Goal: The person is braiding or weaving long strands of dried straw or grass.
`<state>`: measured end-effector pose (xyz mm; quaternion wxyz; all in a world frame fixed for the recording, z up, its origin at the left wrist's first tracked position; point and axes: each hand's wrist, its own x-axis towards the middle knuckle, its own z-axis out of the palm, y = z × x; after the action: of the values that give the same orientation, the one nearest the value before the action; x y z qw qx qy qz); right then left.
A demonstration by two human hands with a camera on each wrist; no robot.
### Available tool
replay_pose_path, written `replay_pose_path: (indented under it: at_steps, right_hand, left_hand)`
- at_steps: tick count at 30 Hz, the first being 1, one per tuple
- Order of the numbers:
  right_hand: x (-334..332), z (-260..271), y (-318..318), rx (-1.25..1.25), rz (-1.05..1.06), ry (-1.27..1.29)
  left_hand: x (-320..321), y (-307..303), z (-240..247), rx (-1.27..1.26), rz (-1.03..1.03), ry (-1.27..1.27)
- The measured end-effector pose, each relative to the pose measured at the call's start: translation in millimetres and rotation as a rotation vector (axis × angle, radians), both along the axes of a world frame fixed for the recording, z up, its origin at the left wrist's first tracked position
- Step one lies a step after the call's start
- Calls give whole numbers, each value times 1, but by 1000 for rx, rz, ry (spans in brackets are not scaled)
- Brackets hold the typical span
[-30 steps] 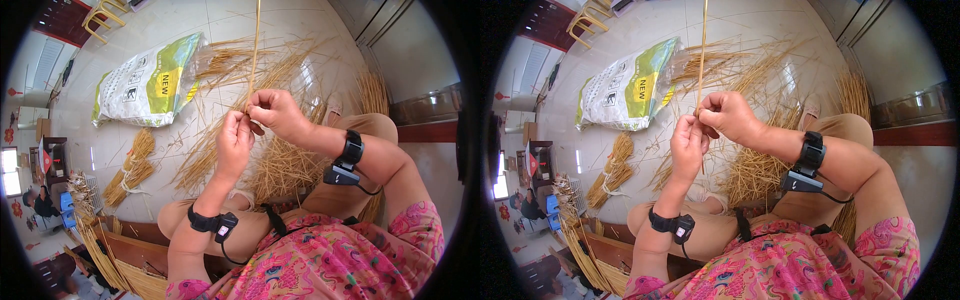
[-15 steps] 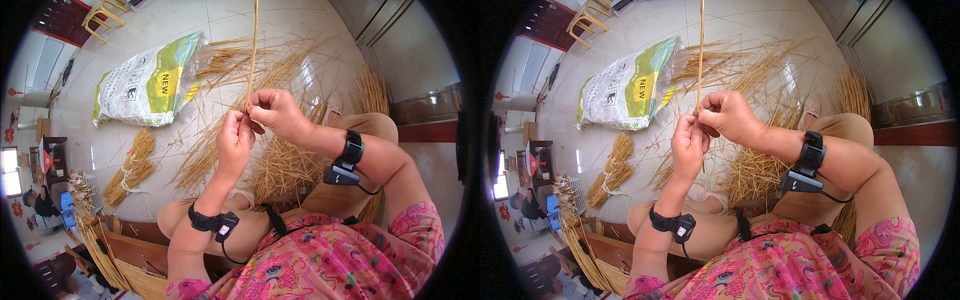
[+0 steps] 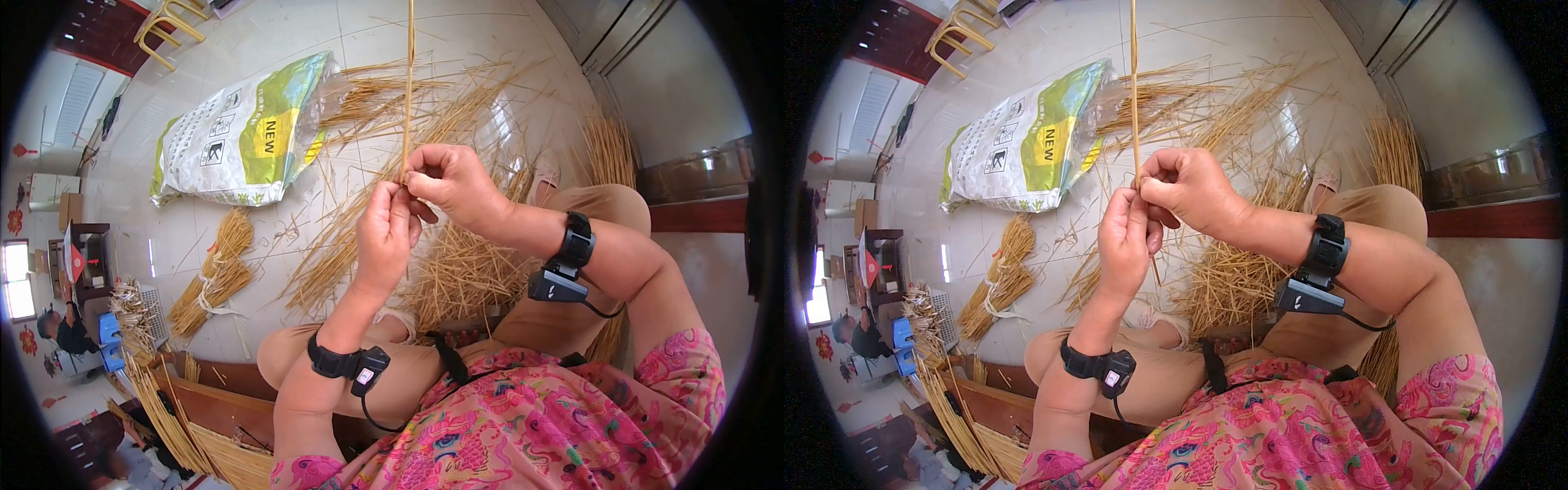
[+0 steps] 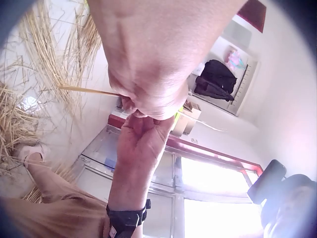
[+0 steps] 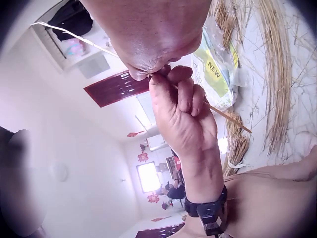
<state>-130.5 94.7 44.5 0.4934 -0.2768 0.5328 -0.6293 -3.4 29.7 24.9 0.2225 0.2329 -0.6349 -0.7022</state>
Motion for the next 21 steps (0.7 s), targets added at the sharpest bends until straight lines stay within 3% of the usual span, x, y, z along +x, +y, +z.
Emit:
replay_pose_path:
  at_steps: [18, 21]
  right_hand:
    - [-2, -3, -1, 44, 0, 259]
    - [-2, 3, -2, 52, 7, 193]
  left_hand:
    - [0, -2, -1, -96, 50, -39]
    - [1, -2, 0, -94, 66, -20]
